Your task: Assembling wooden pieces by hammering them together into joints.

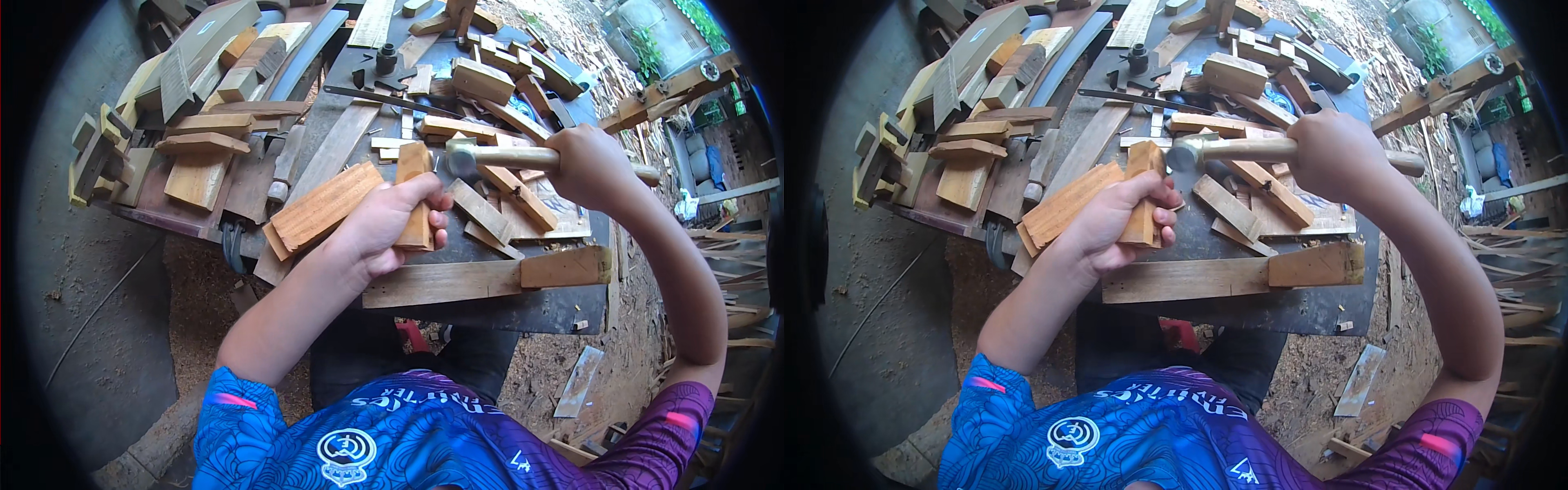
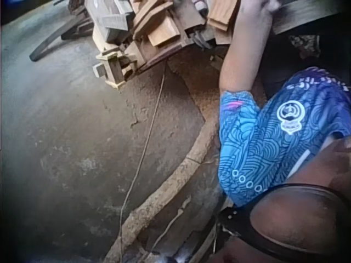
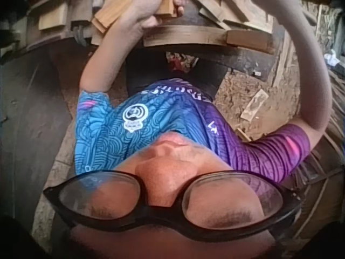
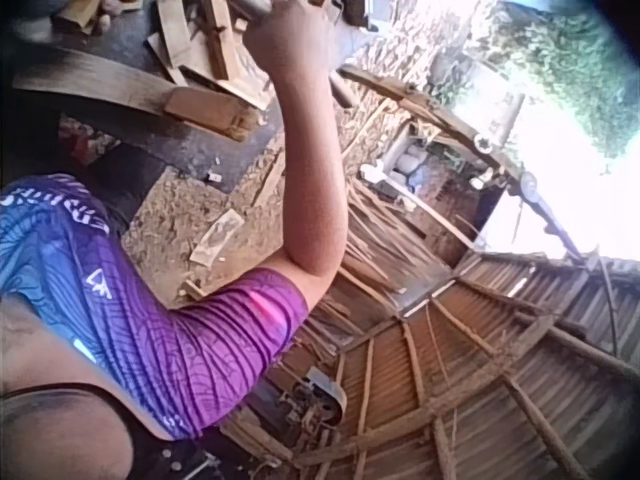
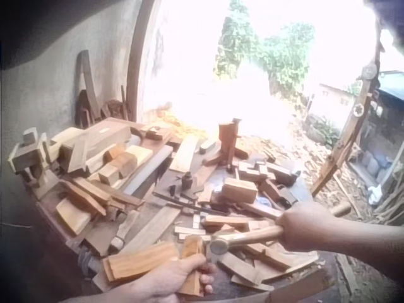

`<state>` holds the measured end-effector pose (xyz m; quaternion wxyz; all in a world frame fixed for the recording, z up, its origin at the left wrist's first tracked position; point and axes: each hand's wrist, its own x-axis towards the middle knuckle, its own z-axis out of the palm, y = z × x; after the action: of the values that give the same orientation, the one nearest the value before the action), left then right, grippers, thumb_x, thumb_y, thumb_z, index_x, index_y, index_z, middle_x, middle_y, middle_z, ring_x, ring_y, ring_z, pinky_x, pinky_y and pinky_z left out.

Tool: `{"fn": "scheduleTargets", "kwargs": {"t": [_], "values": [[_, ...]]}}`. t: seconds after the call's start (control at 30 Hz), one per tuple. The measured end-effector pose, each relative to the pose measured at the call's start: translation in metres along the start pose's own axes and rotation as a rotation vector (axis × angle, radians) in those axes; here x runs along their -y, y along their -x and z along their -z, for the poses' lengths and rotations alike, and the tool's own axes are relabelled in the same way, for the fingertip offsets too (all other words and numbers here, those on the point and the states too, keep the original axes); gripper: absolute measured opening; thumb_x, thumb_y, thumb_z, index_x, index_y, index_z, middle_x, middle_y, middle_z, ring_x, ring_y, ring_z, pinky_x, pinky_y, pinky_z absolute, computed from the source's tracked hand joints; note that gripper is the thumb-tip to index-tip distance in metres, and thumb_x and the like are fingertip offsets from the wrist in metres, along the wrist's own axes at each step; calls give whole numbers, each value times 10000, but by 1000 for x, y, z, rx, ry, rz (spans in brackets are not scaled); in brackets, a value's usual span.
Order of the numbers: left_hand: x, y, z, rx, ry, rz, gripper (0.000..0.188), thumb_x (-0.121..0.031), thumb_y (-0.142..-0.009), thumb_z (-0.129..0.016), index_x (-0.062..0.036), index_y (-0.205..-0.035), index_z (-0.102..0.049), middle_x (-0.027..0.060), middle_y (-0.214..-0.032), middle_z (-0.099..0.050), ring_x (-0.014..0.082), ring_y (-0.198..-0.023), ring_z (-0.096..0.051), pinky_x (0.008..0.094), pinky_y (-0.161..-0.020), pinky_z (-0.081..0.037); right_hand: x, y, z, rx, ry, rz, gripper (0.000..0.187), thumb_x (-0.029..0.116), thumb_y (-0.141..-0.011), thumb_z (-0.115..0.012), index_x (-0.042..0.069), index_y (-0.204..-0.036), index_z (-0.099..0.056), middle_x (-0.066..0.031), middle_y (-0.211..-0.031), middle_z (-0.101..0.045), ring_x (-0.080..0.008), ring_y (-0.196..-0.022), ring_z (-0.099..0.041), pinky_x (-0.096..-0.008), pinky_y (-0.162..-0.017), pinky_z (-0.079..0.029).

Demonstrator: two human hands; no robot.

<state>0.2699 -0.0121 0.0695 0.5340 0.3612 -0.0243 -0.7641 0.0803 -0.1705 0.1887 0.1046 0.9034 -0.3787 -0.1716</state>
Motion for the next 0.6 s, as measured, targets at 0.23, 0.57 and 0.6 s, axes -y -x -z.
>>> {"fn": "scheduleTargets", "kwargs": {"t": [0.23,0.57,0.6], "values": [[2,14,15,18,-394,-371,335,-137,-908,-745,-43,-1176,-568,73,-1047,-668,114,-773,-644,299,-692,-560,-23,-4,3,279,-469,-65,474,308,-825,-806,-118,-984,-669,-173,-767,-700,-278,-671,-700,-408,-633,-541],[-23,-11,-13,-31,-736,-936,285,-73,-918,-765,-48,-1151,-602,98,-1103,-727,114,-949,-691,279,-823,-567,-42,25,12,536,-863,-99,430,278,-846,-819,-61,-1030,-628,-18,-647,-576,-121,-518,-560,-293,-480,-444],[-22,-13,-14,-16,-743,-941,285,-73,-918,-765,-48,-1151,-602,98,-1103,-727,114,-949,-691,279,-823,-567,-45,25,5,512,-871,-106,420,279,-843,-822,-61,-995,-631,-19,-644,-579,-123,-517,-563,-296,-480,-445]]}}
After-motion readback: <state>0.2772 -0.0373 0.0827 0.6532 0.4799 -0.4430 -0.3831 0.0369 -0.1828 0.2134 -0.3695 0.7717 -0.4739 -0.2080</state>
